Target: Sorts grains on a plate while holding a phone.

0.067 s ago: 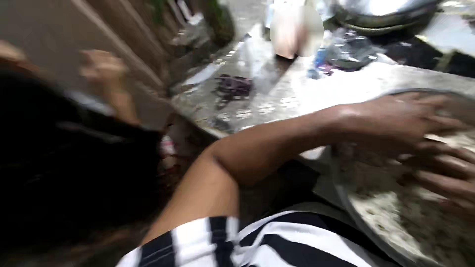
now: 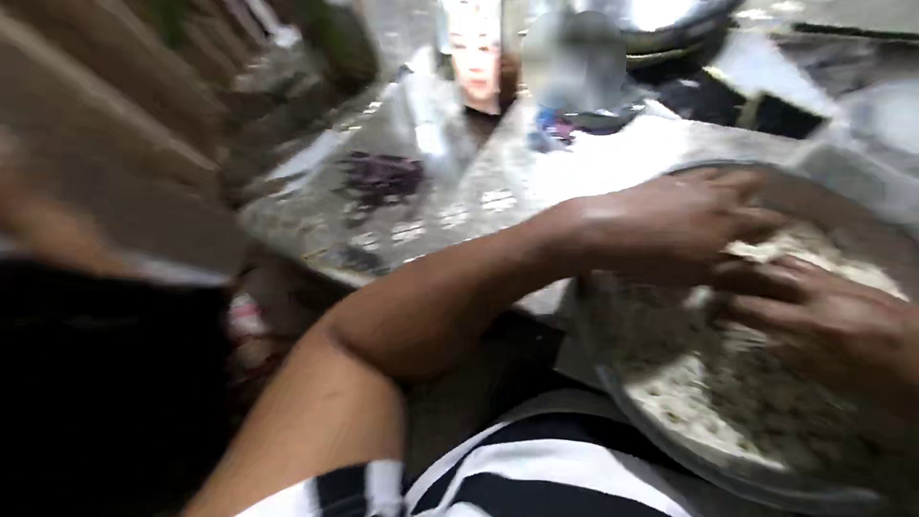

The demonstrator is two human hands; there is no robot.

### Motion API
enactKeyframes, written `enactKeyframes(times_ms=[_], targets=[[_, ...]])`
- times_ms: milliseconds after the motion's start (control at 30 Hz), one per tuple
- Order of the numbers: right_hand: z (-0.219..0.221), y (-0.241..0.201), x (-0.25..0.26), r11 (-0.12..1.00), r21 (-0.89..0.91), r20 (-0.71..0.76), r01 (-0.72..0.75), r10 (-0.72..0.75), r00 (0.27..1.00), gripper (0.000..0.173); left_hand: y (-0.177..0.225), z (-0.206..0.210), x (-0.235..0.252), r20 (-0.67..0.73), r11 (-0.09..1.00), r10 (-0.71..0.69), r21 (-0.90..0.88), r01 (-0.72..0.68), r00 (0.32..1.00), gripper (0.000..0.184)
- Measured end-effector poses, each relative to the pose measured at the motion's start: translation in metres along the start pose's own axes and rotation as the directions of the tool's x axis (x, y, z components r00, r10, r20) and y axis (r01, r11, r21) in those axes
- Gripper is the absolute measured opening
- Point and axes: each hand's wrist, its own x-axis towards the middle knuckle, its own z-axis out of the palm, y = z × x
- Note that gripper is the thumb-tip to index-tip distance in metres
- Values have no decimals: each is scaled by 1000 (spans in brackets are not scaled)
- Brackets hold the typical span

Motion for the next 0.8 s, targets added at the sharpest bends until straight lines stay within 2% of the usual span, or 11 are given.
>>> enactKeyframes(times_ms=[100, 167, 333, 433, 533, 600, 667, 733, 800], targets=[[-17, -2, -2, 994, 56, -50, -89, 92, 995, 23, 2, -2, -6, -2, 1000, 23, -5, -23, 1000, 41], [-27, -2, -3, 996, 51, -112, -77, 83, 990, 21, 0, -2, -9, -15, 999, 29, 42, -28, 999, 54], [-47, -9, -6, 998, -7, -219, -65, 62, 974, 21, 5, -6, -16, 35, 986, -94, 141, 88, 995, 76], [-51, -7, -9, 996, -37, -213, -80, 70, 975, 18, 13, -8, -19, 141, 974, -153, 188, 125, 978, 87], [-55, -6, -16, 982, -41, -124, -183, 177, 976, 15, 19, -5, -14, 259, 964, -225, 200, 176, 939, 96], [-57, -8, -20, 940, -53, 24, -338, 339, 940, 36, 21, 2, -12, 292, 968, -223, 181, 176, 930, 93], [-55, -10, -20, 873, -85, 196, -480, 487, 851, 59, 24, 11, -9, 300, 975, -211, 128, 180, 930, 83], [-47, -10, -15, 867, -83, 275, -491, 493, 825, 58, 25, 22, -7, 233, 989, -149, 35, 145, 961, 66], [-37, -10, -9, 896, -45, 254, -442, 438, 862, 46, 26, 33, -6, 142, 996, -59, -63, 68, 988, 56]])
